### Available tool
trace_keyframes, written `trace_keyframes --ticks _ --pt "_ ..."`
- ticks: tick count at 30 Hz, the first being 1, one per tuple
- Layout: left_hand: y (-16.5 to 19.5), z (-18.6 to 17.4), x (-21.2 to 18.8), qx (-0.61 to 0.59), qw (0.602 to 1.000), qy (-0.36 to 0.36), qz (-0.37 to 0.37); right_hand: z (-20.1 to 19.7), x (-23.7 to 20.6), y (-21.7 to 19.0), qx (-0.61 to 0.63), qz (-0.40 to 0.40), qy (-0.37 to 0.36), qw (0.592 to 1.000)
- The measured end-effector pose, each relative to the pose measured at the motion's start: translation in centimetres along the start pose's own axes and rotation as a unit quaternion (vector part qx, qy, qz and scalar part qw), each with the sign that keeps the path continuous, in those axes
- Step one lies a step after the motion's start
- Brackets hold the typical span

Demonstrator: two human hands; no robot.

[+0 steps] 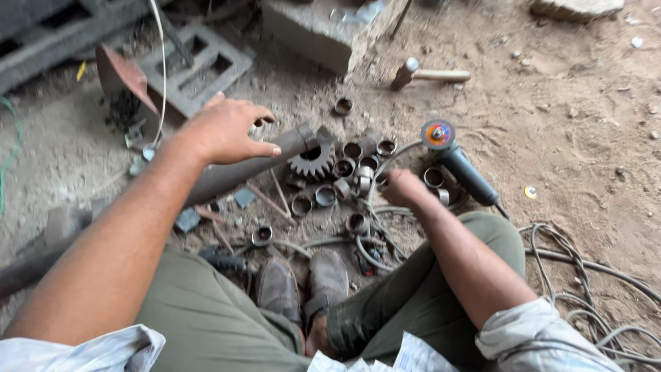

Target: The person sits on the ground and repeatedly places small metal rings onto a long metal rod, checking fit and alignment. The person handles the rings one at a time, sliding them along the rod and occasionally adjusting their position.

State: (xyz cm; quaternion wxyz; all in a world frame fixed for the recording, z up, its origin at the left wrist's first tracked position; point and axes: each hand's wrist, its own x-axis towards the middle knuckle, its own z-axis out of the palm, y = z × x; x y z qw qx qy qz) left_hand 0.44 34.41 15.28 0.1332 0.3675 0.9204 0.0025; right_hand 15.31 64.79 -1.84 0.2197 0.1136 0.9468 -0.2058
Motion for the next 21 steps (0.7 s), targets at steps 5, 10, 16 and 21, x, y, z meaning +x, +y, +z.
trace_keyframes --ticks 5,10,16,21 --pt "-1.9 2.2 -3.1 -0.032 0.999 0.002 -0.041 1.4 0.5 0.1 0.02 -0.024 0.041 0.999" --pt "-5.6 3.2 -5.3 -0.078 0.994 0.036 -0.073 2.0 1.7 -1.9 -0.012 -0.009 0.028 0.999" --pt "-10.5 4.5 -7.0 -0.124 0.987 0.056 -0.089 3.8 3.6 -3.9 -0.043 -0.07 -0.005 0.997" --pt "-14.3 6.6 -8.1 -0.126 0.987 0.044 -0.093 6.2 5.9 -5.8 -0.023 -0.121 -0.05 0.991"
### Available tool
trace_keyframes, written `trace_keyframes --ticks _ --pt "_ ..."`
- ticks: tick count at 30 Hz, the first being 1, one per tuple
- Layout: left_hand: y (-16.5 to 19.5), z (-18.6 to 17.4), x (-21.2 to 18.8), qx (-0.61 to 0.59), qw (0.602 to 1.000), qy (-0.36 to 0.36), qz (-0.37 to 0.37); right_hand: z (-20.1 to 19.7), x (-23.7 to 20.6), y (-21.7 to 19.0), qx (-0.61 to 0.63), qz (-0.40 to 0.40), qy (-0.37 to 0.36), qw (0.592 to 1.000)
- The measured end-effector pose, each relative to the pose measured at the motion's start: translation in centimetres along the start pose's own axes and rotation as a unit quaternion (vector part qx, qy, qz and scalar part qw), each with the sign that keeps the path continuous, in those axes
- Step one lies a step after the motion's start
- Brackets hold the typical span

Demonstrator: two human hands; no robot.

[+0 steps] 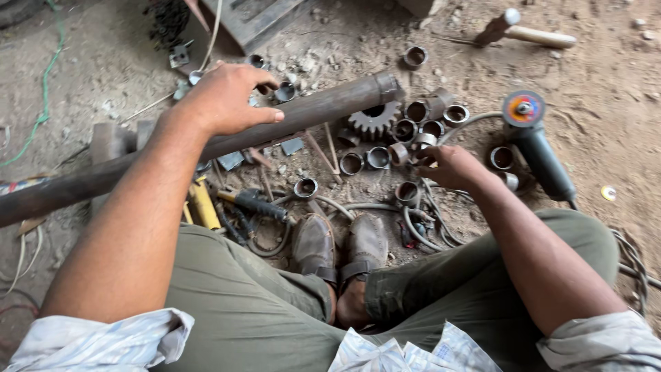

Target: The person sits on the ground and repeatedly places small metal rings onto a long metal rod, checking fit and alignment. The person handles the rings one at a time, sliding them along the rod and occasionally adjusting their position.

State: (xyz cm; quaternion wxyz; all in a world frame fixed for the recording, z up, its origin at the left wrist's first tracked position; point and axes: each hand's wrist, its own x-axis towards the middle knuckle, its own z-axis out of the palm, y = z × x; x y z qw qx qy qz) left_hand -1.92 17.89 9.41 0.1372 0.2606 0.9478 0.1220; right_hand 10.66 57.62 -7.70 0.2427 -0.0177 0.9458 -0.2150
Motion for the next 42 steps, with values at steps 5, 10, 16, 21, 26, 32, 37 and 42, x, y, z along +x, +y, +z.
trace_keyframes --ticks 5,10,16,21,26,32,37,42 --pt "-4.4 0.5 -0.6 -0.002 1.0 -0.009 -0.016 1.3 1.9 -1.8 -0.013 0.007 -0.04 0.999" --pt "-6.9 0.6 -0.2 -0.012 0.999 -0.036 -0.027 4.6 2.7 -7.4 -0.04 -0.041 -0.119 0.991" --pt "-7.8 0.7 0.0 -0.014 0.999 -0.028 -0.009 12.7 5.3 -15.6 -0.102 -0.043 -0.192 0.975" --pt "-9.1 0.2 -1.0 -0.019 1.0 0.004 0.018 17.5 5.3 -18.4 -0.032 0.052 -0.087 0.994" --pt "-10.3 -0.3 -2.1 -0.017 0.999 -0.02 -0.034 18.9 5.2 -20.5 -0.089 0.044 -0.095 0.991" --pt "-11.6 -0.5 -4.4 -0.04 0.998 0.005 -0.053 19.9 5.2 -21.9 -0.181 -0.001 -0.103 0.978" --pt "-12.3 -0.6 -6.7 -0.054 0.994 -0.022 -0.089 20.5 4.6 -22.6 -0.177 0.01 -0.088 0.98" --pt "-12.3 -0.6 -10.0 -0.036 0.995 -0.004 -0.096 20.1 2.6 -22.5 -0.11 0.014 -0.092 0.99"
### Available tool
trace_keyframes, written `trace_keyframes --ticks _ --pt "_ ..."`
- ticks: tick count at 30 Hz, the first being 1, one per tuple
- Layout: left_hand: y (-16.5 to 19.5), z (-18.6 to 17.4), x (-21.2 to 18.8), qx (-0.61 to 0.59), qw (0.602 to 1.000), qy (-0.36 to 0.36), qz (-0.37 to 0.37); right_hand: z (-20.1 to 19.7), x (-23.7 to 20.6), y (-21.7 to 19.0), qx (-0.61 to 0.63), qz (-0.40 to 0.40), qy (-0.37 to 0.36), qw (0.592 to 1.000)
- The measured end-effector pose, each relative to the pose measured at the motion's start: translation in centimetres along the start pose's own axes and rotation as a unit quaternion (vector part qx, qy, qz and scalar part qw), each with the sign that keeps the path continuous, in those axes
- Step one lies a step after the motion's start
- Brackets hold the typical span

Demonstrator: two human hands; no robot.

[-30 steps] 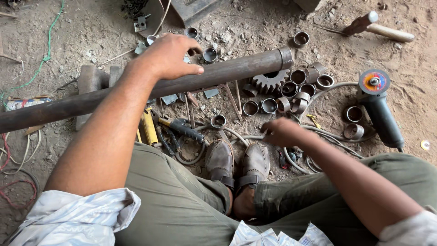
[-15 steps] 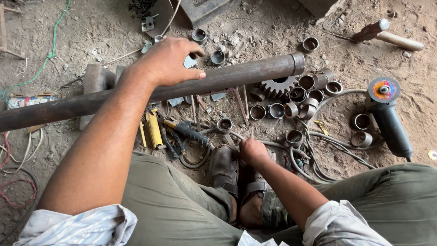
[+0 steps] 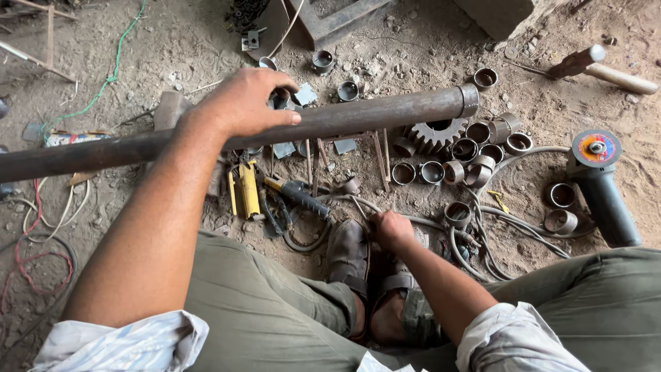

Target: The person sits on the ground and repeatedly places small metal rings onto a long metal rod, checking fit and alignment. The person handles the rings one at a time, sliding them along the rod and occasionally adjusting their position.

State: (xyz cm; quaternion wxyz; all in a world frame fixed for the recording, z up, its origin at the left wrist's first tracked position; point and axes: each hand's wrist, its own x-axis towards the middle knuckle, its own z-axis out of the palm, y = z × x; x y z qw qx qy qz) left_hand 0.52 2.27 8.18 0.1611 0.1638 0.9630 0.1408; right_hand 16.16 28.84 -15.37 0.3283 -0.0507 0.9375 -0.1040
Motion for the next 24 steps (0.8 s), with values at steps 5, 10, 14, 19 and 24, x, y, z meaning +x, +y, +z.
trace_keyframes --ticks 5,10,14,19,24 --pt "1.3 -1.5 -4.2 -0.025 0.999 0.008 -0.026 -0.8 -3.6 0.9 0.125 -0.105 0.141 0.976" --pt "4.9 -5.4 -9.6 -0.053 0.993 0.104 -0.017 -4.8 -8.0 1.2 0.204 -0.147 0.225 0.941" --pt "6.5 -9.4 -15.0 -0.136 0.964 0.23 -0.003 -10.6 -11.9 2.6 0.288 -0.215 0.232 0.904" --pt "6.4 -9.3 -21.0 -0.141 0.942 0.304 0.028 -15.0 -18.5 7.2 0.411 -0.241 0.222 0.851" --pt "6.9 -2.6 -20.5 -0.136 0.969 0.197 -0.065 -15.5 -21.7 12.3 0.585 -0.243 0.177 0.753"
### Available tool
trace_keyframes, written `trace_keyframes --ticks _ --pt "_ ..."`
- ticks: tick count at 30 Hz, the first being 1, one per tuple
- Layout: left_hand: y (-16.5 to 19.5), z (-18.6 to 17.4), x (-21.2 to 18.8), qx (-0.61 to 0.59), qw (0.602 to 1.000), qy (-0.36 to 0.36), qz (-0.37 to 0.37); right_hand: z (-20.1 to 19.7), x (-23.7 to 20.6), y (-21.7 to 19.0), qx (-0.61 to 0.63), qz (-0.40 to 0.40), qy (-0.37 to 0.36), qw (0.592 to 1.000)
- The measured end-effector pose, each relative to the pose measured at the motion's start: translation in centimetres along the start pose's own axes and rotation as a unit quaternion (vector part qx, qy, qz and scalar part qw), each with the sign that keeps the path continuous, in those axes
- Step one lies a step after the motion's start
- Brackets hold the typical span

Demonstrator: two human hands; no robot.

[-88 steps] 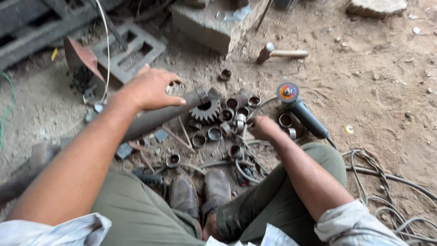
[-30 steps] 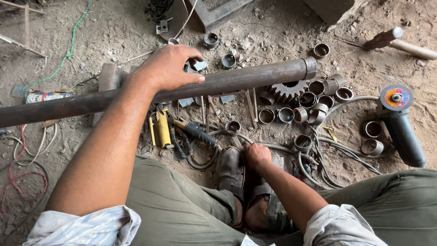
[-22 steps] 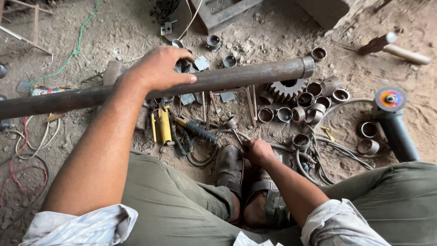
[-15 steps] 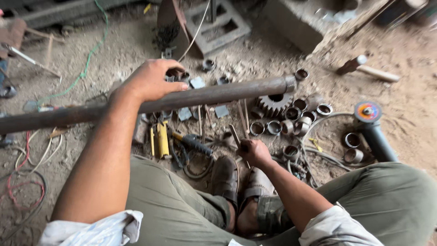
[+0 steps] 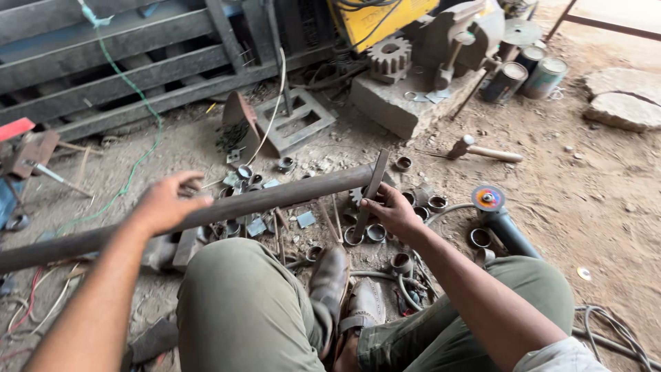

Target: The person sits on the ground and repeatedly places small metal rings onto a long metal rod, checking fit and alignment. The person handles the rings one at a time, sliding them along the rod and occasionally adjusting their position.

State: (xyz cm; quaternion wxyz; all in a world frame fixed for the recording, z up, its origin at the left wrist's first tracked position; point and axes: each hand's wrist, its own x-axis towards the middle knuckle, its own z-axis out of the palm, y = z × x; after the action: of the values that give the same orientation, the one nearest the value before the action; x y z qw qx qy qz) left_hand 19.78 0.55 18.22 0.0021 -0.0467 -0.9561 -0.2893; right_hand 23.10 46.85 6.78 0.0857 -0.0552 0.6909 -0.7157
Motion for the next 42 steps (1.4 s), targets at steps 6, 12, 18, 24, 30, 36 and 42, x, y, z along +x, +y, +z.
trace_keyframes --ticks 6,12,18,24,30,36,42 --pt "1.2 7.5 6.1 0.2 0.966 -0.165 0.019 -6.5 1.0 1.2 0.05 0.076 0.123 0.988" --pt "1.3 12.7 15.6 0.283 0.934 -0.219 -0.016 -10.9 6.1 5.2 0.124 0.109 0.213 0.963" --pt "-3.1 16.5 22.7 0.211 0.95 -0.23 -0.024 -8.1 12.3 10.8 0.215 0.222 0.322 0.895" --pt "-6.7 19.4 26.0 0.179 0.95 -0.222 -0.126 -3.9 15.2 12.3 0.261 0.334 0.283 0.86" --pt "-10.0 24.0 29.0 0.25 0.943 -0.202 -0.082 -6.2 16.6 16.0 0.242 0.257 0.245 0.903" --pt "-11.3 26.8 30.6 0.267 0.932 -0.214 -0.117 -8.5 18.7 18.2 0.292 0.267 0.242 0.886" --pt "-11.5 27.8 31.4 0.265 0.933 -0.218 -0.111 -11.3 19.5 18.6 0.309 0.288 0.232 0.876"
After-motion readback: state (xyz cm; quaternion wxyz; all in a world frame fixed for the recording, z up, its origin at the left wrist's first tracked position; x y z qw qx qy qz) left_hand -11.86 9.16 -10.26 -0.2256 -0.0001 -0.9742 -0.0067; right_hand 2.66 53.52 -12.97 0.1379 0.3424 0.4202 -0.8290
